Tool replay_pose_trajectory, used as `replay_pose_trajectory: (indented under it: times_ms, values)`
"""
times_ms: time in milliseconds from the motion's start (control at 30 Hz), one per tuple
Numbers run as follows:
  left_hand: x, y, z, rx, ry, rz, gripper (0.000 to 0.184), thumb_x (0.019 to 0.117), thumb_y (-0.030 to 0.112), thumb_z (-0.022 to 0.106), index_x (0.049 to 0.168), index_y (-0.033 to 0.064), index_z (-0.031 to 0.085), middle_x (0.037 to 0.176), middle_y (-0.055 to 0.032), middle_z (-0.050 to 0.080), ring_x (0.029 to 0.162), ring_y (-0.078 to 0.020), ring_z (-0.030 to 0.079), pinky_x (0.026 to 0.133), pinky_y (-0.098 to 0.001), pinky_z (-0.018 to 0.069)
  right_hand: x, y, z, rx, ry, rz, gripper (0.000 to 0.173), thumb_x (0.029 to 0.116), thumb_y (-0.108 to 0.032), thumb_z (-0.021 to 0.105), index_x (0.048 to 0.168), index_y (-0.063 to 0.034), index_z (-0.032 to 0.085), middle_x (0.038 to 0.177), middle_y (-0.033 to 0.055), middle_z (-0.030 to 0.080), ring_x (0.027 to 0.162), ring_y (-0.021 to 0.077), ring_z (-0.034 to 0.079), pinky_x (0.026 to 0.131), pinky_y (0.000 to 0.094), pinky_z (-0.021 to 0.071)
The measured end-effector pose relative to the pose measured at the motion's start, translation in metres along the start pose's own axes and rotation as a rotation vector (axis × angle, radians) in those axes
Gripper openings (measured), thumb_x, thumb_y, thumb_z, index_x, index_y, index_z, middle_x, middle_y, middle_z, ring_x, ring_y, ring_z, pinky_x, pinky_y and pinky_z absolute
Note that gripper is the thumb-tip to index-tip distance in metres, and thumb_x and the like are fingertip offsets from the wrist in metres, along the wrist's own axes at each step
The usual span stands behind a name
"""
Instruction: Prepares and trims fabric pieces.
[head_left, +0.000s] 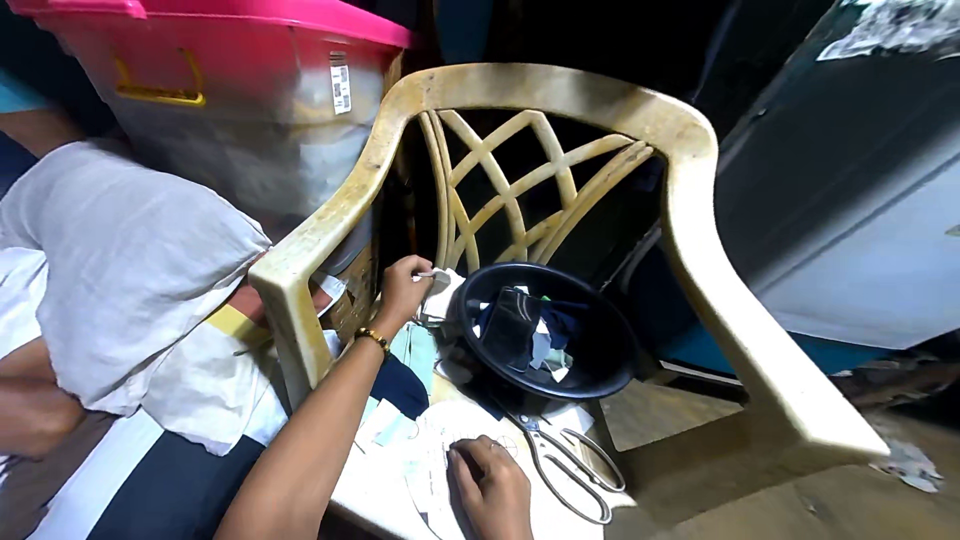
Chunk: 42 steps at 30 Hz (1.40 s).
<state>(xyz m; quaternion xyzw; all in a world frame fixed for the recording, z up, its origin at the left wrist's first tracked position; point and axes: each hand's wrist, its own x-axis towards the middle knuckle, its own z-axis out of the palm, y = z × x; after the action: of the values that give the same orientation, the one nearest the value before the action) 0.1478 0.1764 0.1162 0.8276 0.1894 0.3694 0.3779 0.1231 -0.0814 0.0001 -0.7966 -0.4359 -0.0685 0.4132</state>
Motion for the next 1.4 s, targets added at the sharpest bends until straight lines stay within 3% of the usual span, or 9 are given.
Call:
replay_pose_trajectory:
  times_ms: [133, 267, 433, 533, 733, 867, 1167, 1300, 1400]
  values:
    - [-0.05, 0.038, -0.024, -0.181, 0.08, 0.011, 0.01, 0.0945, 0.001, 0.068, 0.103, -0.0025, 0.064, 0.091, -0.0086, 0.067, 0.072, -0.0102, 0.061, 0.068, -0.0282, 0.0526, -0.001, 0.009, 0.003, 0.197, 0.074, 0.04, 0.022, 0.0905, -0.019, 0.062, 0.088, -0.004, 0.078, 0.077, 0.0065, 0.071, 0.07, 0.0172, 0.069, 0.065, 0.0377, 0.0566]
    - [-0.116, 0.073, -0.038, -0.398, -0.017, -0.168, 0.018, 0.0896, -0.003, 0.071, 0.107, -0.0028, 0.065, 0.084, -0.0034, 0.073, 0.074, -0.0055, 0.069, 0.073, -0.0241, 0.0583, 0.004, -0.002, -0.011, 0.543, 0.373, -0.047, 0.018, 0.0921, -0.012, 0.063, 0.088, 0.0022, 0.074, 0.079, 0.0002, 0.065, 0.069, -0.0049, 0.057, 0.064, 0.0102, 0.048]
    - [-0.18, 0.088, -0.024, -0.481, -0.007, -0.228, 0.012, 0.0828, -0.003, 0.077, 0.092, -0.0009, 0.07, 0.078, 0.0005, 0.072, 0.067, -0.0034, 0.068, 0.065, -0.02, 0.0586, 0.002, -0.043, -0.041, 0.582, 0.407, -0.258, 0.016, 0.0826, -0.017, 0.079, 0.09, -0.0049, 0.072, 0.103, 0.0031, 0.063, 0.096, -0.0022, 0.059, 0.08, 0.009, 0.0491]
    - [-0.207, 0.086, -0.006, -0.558, 0.036, -0.178, 0.01, 0.0805, -0.005, 0.076, 0.085, -0.0004, 0.068, 0.075, 0.0029, 0.067, 0.069, -0.0001, 0.064, 0.067, -0.0171, 0.0559, -0.009, -0.044, -0.04, 0.58, 0.332, -0.26, 0.019, 0.0798, -0.018, 0.082, 0.091, -0.0043, 0.074, 0.103, 0.0047, 0.062, 0.093, -0.0038, 0.058, 0.078, 0.0074, 0.048]
    - [-0.24, 0.067, 0.02, -0.734, -0.005, -0.065, 0.006, 0.0875, -0.004, 0.07, 0.091, -0.0068, 0.073, 0.098, -0.0048, 0.073, 0.09, -0.0012, 0.069, 0.082, -0.0186, 0.0585, -0.023, -0.02, -0.038, 0.633, 0.256, -0.192, 0.013, 0.08, -0.017, 0.081, 0.09, -0.0107, 0.074, 0.1, -0.0034, 0.064, 0.086, -0.0052, 0.06, 0.075, 0.0089, 0.0521]
    - [-0.249, 0.062, 0.029, -0.789, 0.004, -0.057, 0.006, 0.0909, -0.003, 0.067, 0.095, -0.0044, 0.071, 0.091, 0.0011, 0.072, 0.083, 0.0012, 0.067, 0.079, -0.0185, 0.0579, -0.02, -0.007, -0.048, 0.671, 0.101, -0.144, 0.014, 0.0797, -0.027, 0.082, 0.083, -0.0195, 0.07, 0.108, -0.0072, 0.071, 0.109, 0.0012, 0.062, 0.091, 0.0163, 0.0511]
    - [-0.25, 0.058, 0.033, -0.844, 0.03, -0.111, 0.013, 0.0942, -0.001, 0.062, 0.089, -0.0018, 0.074, 0.093, 0.0015, 0.072, 0.082, 0.0023, 0.065, 0.075, -0.017, 0.0561, -0.019, -0.009, -0.05, 0.898, 0.047, 0.023, 0.008, 0.0843, -0.012, 0.077, 0.091, -0.016, 0.078, 0.102, -0.0067, 0.072, 0.089, 0.0016, 0.068, 0.077, 0.017, 0.0591]
    - [-0.25, 0.057, 0.034, -0.827, 0.064, -0.138, 0.008, 0.091, -0.003, 0.065, 0.088, -0.0034, 0.072, 0.096, -0.0013, 0.072, 0.084, 0.0014, 0.066, 0.077, -0.0169, 0.0563, -0.018, -0.009, -0.044, 0.672, 0.152, -0.08, 0.009, 0.0824, -0.025, 0.079, 0.091, -0.0213, 0.078, 0.113, -0.0086, 0.062, 0.105, -0.0038, 0.057, 0.088, 0.011, 0.0496]
    - [-0.247, 0.056, 0.031, -0.839, 0.048, -0.163, 0.006, 0.0879, -0.003, 0.069, 0.084, -0.0016, 0.073, 0.101, -0.0025, 0.071, 0.092, -0.0008, 0.066, 0.08, -0.0172, 0.0567, -0.019, -0.011, -0.046, 0.583, 0.162, -0.137, 0.019, 0.0782, -0.03, 0.082, 0.093, -0.0195, 0.079, 0.106, -0.0074, 0.06, 0.101, -0.0067, 0.054, 0.084, 0.0078, 0.0452]
